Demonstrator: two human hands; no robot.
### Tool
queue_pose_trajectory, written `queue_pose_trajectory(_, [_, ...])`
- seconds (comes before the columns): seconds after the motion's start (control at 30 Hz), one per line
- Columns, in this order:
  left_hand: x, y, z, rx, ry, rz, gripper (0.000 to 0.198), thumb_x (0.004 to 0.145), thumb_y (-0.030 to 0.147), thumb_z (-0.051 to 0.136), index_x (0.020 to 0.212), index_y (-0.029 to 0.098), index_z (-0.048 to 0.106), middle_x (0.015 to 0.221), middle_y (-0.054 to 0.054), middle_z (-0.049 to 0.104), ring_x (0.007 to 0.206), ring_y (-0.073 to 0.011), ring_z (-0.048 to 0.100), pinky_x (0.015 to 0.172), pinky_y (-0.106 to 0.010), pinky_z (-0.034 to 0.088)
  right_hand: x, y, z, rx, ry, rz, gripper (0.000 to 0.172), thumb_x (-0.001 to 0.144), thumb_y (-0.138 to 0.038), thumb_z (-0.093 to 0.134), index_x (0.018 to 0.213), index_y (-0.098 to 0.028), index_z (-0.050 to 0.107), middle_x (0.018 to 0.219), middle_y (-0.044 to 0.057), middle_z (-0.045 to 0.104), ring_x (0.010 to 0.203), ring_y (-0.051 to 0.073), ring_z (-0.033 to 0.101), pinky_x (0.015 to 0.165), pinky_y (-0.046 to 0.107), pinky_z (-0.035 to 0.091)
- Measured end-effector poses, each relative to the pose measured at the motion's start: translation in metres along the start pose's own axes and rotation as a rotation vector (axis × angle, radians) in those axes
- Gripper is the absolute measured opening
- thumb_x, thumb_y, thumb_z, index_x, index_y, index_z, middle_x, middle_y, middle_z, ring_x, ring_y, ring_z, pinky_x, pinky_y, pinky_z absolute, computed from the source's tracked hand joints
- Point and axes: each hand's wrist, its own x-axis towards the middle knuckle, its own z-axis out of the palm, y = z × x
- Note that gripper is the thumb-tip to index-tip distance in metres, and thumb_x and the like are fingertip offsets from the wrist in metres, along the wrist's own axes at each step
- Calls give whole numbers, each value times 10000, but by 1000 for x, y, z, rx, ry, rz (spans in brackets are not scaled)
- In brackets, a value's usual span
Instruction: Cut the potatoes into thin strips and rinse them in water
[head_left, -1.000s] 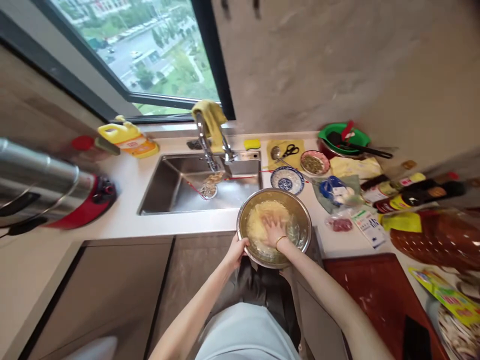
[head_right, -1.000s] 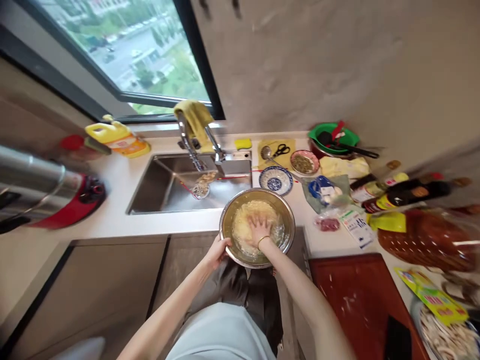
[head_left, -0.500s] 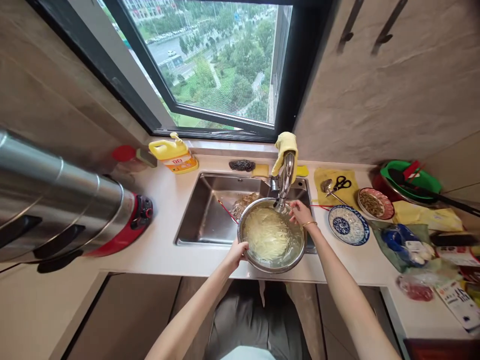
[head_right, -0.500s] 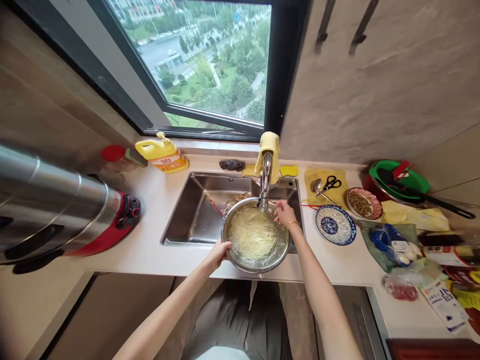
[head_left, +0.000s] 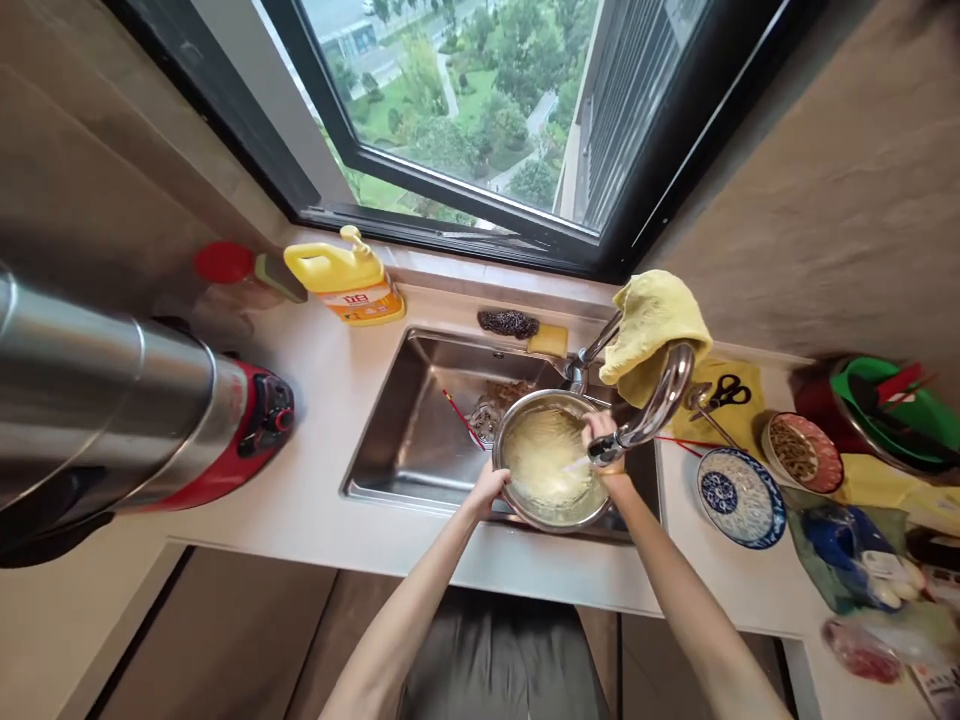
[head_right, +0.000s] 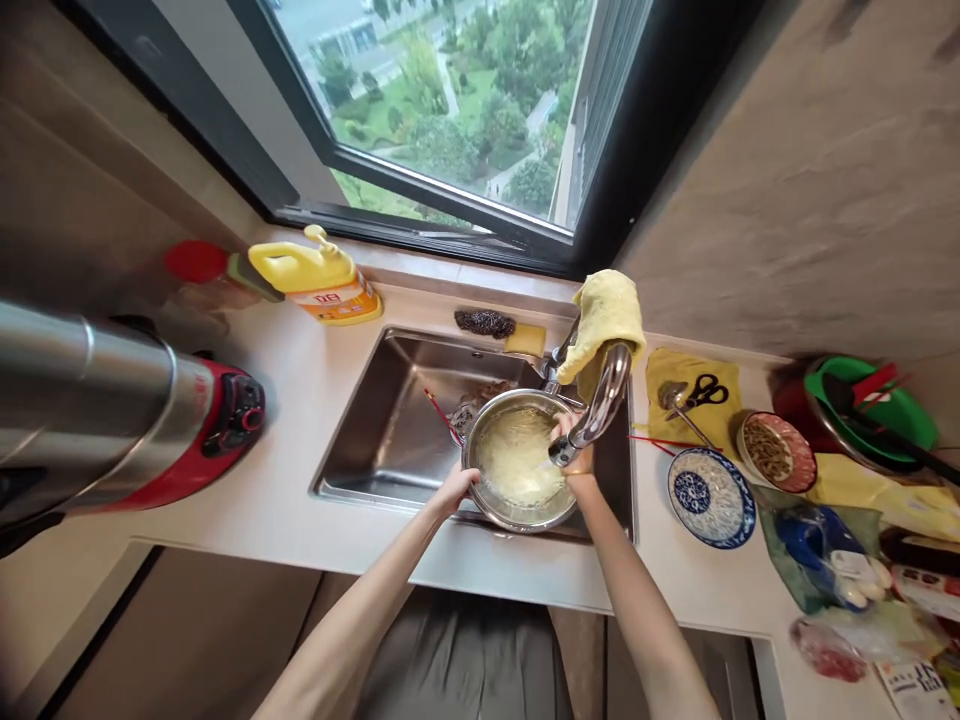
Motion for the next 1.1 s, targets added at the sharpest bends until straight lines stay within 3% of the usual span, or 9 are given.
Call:
queue_pose_trajectory(0.2, [58,-19,-9,80,-94,-48,568,549,120,486,1113,191,475,744,18,525,542,-101,480,472,-202,401,-3,-1,96,-120,-224,-19,643,745,-406,577,1344,-221,435,1373,139,419,1244,343,383,999,497,315])
queue_pose_trajectory(0.37, [94,-35,-12,139,-116,-92,621,532,98,458,1150,153,459,669,24,513,520,-112,488,450,-206,404,18,21,139,-340,-325,-197,679,770,-431,549,1403,-302,338,1470,89,307,1336,351,220,1050,517,194])
queue_pose_trajectory(0.53, [129,-38,-17,200,-70,-4,690,534,59,455,1216,162,449,833,-20,603,642,-131,551,523,-213,453,35,33,156,-393,-335,-145,714,793,-316,517,1447,-287,229,1487,75,274,1323,310,274,1056,471,220])
queue_pose_trajectory(0.67, [140,-41,-25,264,-8,54,659,595,59,480,1251,116,444,1074,-105,616,928,-220,587,766,-335,506,45,32,159,-412,-316,-91,742,797,-264,506,1463,-262,179,1473,94,299,1303,293,310,1035,415,266])
queue_pose_trajectory(0.77, [136,-42,-26,424,165,189,719,687,97,514,1374,111,301,1346,-171,448,1237,-291,419,1001,-453,367,49,32,161,-406,-328,-125,824,783,-353,544,1474,-235,111,1488,128,248,1309,315,287,1025,437,265])
queue_pose_trajectory(0.83, [134,-40,-20,683,223,423,698,766,121,479,1419,139,234,1457,-159,302,1350,-286,262,1083,-490,240,51,33,163,-413,-378,-139,908,731,-423,607,1471,-253,110,1493,133,231,1304,336,286,1018,483,252])
queue_pose_trajectory(0.93, [145,-36,0,1011,-62,690,578,842,104,362,1408,203,300,1502,-63,240,1396,-204,153,1136,-438,134,51,38,169,-454,-389,-70,859,695,-436,645,1434,-207,269,1468,159,280,1314,357,261,1035,505,209])
queue_pose_trajectory(0.97, [152,-36,9,1052,-123,657,556,852,105,347,1397,211,327,1501,-46,246,1399,-189,141,1142,-421,120,51,40,171,-455,-413,-112,800,700,-408,646,1407,-211,330,1461,146,301,1324,347,248,1049,490,197])
queue_pose_trajectory(1.1, [181,-46,45,1086,-2,362,555,850,100,341,1395,206,343,1496,-73,252,1407,-223,83,1137,-475,70,49,51,176,-460,-436,-178,671,727,-299,623,1359,-227,409,1404,126,406,1324,302,279,1079,467,156])
